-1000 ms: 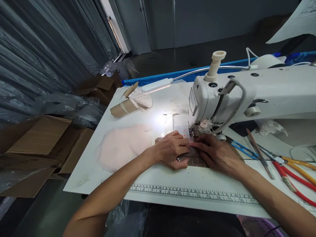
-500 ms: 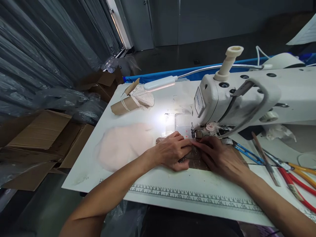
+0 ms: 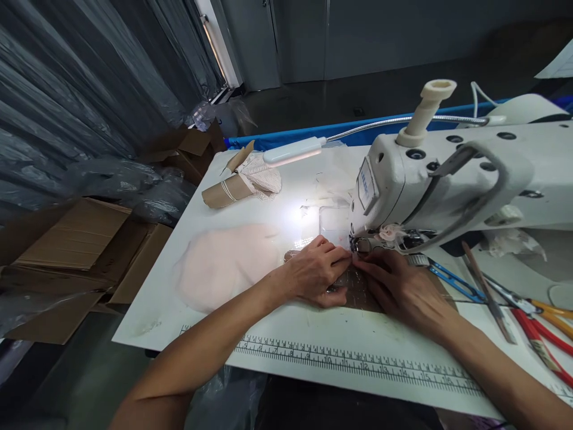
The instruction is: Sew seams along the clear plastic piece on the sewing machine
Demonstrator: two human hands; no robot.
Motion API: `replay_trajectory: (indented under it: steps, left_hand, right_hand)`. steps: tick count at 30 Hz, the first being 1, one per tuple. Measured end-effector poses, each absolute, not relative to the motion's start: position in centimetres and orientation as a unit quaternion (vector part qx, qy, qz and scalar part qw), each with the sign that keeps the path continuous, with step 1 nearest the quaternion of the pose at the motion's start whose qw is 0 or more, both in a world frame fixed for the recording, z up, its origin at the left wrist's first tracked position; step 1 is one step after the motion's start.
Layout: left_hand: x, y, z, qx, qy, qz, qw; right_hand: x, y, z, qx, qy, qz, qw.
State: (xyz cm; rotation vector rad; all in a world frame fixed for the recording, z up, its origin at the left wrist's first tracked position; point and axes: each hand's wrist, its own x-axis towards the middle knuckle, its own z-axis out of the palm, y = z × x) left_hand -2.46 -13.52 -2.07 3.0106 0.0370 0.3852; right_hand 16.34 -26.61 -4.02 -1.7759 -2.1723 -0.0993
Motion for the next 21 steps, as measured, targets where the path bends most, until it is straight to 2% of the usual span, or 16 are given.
replay_trajectory:
  steps: [9,17,21]
  left_hand:
    - [-2.4,-12.6,-1.8,0.988,0.042,0.119,0.085]
    - [-2.1,-11.9,-1.6,0.988,0.055,0.109,0.094]
    - [-2.0,-11.8,-1.5,0.988,0.061,0.105,0.093]
  right_hand:
    - [16.2,-26.7,-4.1,-0.638,-0.753,-0.064,0.149]
    - [16.4,-26.9,-3.9,-0.716,-0.626,0.082,0.298]
    - [17.3,-26.4,-3.3,-0.714,-0.602,0.148,0.326]
